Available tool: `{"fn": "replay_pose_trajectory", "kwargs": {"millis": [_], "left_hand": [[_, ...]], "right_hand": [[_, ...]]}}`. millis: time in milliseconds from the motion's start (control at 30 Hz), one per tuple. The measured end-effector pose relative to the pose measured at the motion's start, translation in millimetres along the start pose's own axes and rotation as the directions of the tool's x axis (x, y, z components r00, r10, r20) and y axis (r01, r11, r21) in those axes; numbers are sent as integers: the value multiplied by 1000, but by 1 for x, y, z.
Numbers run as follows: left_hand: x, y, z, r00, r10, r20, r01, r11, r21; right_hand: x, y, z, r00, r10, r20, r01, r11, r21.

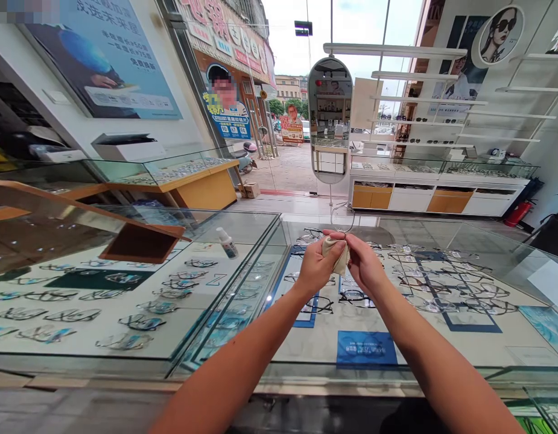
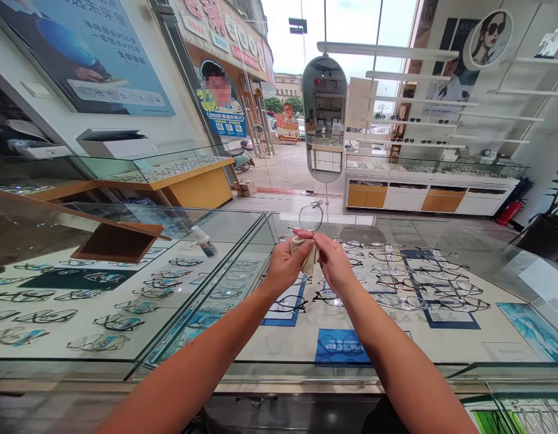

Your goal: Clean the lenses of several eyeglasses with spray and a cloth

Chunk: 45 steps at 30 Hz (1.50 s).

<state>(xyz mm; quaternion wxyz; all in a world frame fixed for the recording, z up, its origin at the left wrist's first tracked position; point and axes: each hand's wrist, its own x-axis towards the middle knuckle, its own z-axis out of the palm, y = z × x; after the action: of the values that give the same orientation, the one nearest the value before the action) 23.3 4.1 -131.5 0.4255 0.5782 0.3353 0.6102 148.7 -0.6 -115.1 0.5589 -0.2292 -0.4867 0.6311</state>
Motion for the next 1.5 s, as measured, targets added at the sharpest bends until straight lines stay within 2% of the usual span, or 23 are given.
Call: {"fn": "replay_pose_trajectory", "kwargs": {"millis": [100,200,267,367,533,667,867,1100,1333,1500], "left_hand": [[1,0,-1,999,5,47,-6,1000,16],[6,-2,-4,980,-73,184,77,997,-15],[9,-4,-7,969,-109,222,118,993,-29],[15,-9,-10,967,-141,212,158,985,-69],[26,-18,-17,961,-240,140,269,927,-261],[34,-18,-23,970,-221,101,242,907,-345],[36,-16,-28,963,-217,159,256,919,-301],[35,-17,-33,969,-211,132,234,952,-195],[39,-17,-38,966,-252,51,257,941,-219],[38,-10,-41,954,-272,127,297,919,-260]], "right_hand": [[2,0,-3,1000,23,-11,-23,1000,3],[4,-1,-9,997,41,-64,-40,999,20],[6,-2,-13,996,35,-84,-34,999,24],[8,-5,-18,994,12,-105,-12,1000,6],[10,-12,-25,986,-90,-138,76,991,-107],[11,-10,-28,988,-112,-109,82,965,-250],[12,-6,-28,990,-99,-101,62,945,-322],[10,-7,-29,1000,11,5,-8,921,-390],[9,-7,-26,1000,-6,9,9,900,-436],[8,-7,-24,1000,1,-14,-6,900,-435]]}}
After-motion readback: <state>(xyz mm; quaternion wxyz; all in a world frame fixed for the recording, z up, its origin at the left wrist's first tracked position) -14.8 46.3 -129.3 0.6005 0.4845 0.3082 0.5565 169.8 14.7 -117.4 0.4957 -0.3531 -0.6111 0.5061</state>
